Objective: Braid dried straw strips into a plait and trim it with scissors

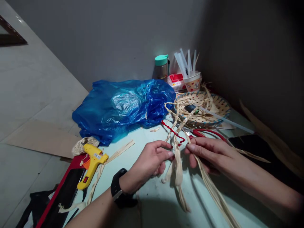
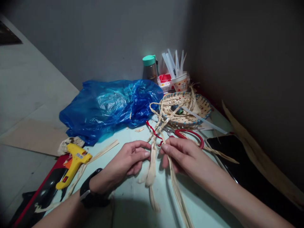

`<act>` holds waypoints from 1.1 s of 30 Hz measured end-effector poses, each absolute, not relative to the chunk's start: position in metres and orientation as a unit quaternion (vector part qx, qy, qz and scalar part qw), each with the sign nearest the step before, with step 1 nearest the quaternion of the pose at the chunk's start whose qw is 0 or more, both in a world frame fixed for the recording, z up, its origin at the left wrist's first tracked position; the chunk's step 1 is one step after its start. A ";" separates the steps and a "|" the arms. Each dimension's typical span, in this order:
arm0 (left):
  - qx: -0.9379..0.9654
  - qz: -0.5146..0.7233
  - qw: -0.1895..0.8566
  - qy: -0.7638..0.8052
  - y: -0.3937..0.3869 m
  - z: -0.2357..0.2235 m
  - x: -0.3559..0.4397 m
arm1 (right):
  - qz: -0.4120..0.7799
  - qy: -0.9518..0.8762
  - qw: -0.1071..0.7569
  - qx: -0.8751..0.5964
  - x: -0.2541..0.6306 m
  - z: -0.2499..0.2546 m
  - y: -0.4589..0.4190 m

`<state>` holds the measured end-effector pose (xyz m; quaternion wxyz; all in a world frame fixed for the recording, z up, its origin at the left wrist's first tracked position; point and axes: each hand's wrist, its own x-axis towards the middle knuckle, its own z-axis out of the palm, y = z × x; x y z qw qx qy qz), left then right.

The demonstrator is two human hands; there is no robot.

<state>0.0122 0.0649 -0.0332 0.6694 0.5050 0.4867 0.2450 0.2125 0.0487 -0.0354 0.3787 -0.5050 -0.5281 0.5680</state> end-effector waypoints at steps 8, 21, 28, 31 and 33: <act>0.431 0.265 0.733 0.454 0.070 -0.041 0.017 | 0.501 -0.624 0.297 -0.522 0.219 -0.029 0.049; 0.397 0.260 0.757 0.448 0.080 -0.039 0.033 | 0.400 -0.652 0.321 -0.559 0.216 -0.031 0.041; 0.368 0.268 0.763 0.460 0.077 -0.035 0.029 | 0.451 -0.636 0.230 -0.582 0.208 -0.038 0.032; 0.347 0.275 0.769 0.461 0.077 -0.033 0.030 | 0.435 -0.666 0.187 -0.577 0.205 -0.041 0.034; 0.331 0.287 0.772 0.461 0.078 -0.035 0.031 | 0.409 -0.669 0.189 -0.591 0.205 -0.042 0.032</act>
